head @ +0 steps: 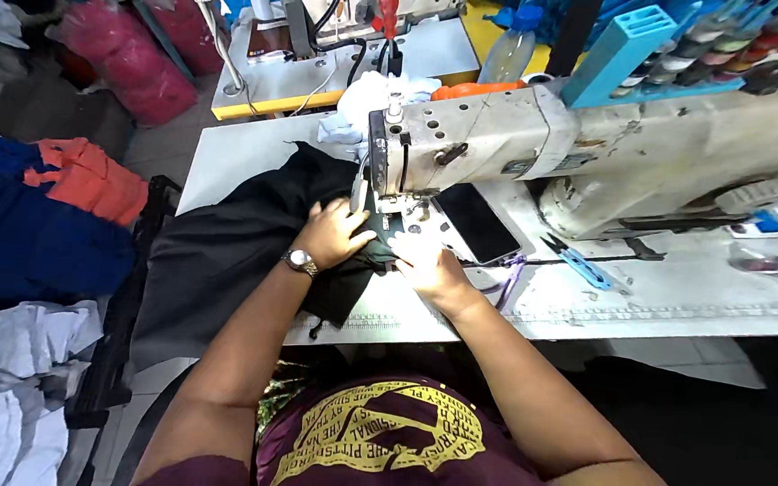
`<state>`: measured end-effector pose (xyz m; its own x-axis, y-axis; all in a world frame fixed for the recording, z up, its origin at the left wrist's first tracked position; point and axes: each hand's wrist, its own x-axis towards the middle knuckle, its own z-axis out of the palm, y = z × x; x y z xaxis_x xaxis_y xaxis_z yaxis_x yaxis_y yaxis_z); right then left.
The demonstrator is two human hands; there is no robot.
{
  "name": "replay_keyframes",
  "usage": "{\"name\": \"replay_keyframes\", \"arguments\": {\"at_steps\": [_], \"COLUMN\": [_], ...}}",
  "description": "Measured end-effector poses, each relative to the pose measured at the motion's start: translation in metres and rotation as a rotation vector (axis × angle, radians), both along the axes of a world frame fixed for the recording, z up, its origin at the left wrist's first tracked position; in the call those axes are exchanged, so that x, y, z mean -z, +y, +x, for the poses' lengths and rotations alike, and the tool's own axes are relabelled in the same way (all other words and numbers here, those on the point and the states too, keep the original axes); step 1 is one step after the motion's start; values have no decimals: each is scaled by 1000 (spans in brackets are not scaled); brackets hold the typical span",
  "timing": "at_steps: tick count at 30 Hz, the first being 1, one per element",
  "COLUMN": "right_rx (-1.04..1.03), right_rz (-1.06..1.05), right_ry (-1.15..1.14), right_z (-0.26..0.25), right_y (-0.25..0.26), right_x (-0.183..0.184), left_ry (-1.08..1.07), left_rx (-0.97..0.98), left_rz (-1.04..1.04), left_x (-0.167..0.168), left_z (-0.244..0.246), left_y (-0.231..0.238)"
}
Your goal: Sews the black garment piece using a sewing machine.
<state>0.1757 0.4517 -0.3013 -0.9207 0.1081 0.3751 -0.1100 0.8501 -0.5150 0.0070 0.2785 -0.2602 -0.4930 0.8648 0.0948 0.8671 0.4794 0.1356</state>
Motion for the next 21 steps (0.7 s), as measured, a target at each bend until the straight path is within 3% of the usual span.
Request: {"name": "replay_keyframes", "arguments": {"at_steps": [2, 4, 6, 9, 11, 14, 17, 19, 21], "right_rx": [16, 0, -44, -119, -160, -201, -194, -198, -215], "right_rz": [-44, -61, -54, 7, 33, 27, 31, 39, 53], "right_ry": [-25, 0, 46, 110, 65, 36, 21, 21, 20], "right_z": [0, 1, 0, 0, 14, 44, 58, 58, 58], "right_y": [1, 2, 2, 2, -4, -13, -7, -3, -2], "right_x": [-2, -1, -2, 1, -5, -12, -10, -12, -14], "left_ry": [48, 71, -9, -421, -555, -437, -108, 71, 117], "left_rx": [-126, -110, 88, 454, 491, 290, 117, 58, -12], "left_rz": [-129, -174, -204, -143, 8, 82, 34, 42, -82], "left_x": [-40, -72, -89, -90, -74, -43, -11, -8, -19], "left_z": [12, 43, 77, 103, 108, 114, 107, 102, 109], "left_y": [-8, -21, -30, -26, -20, -18, -21, -23, -21]}}
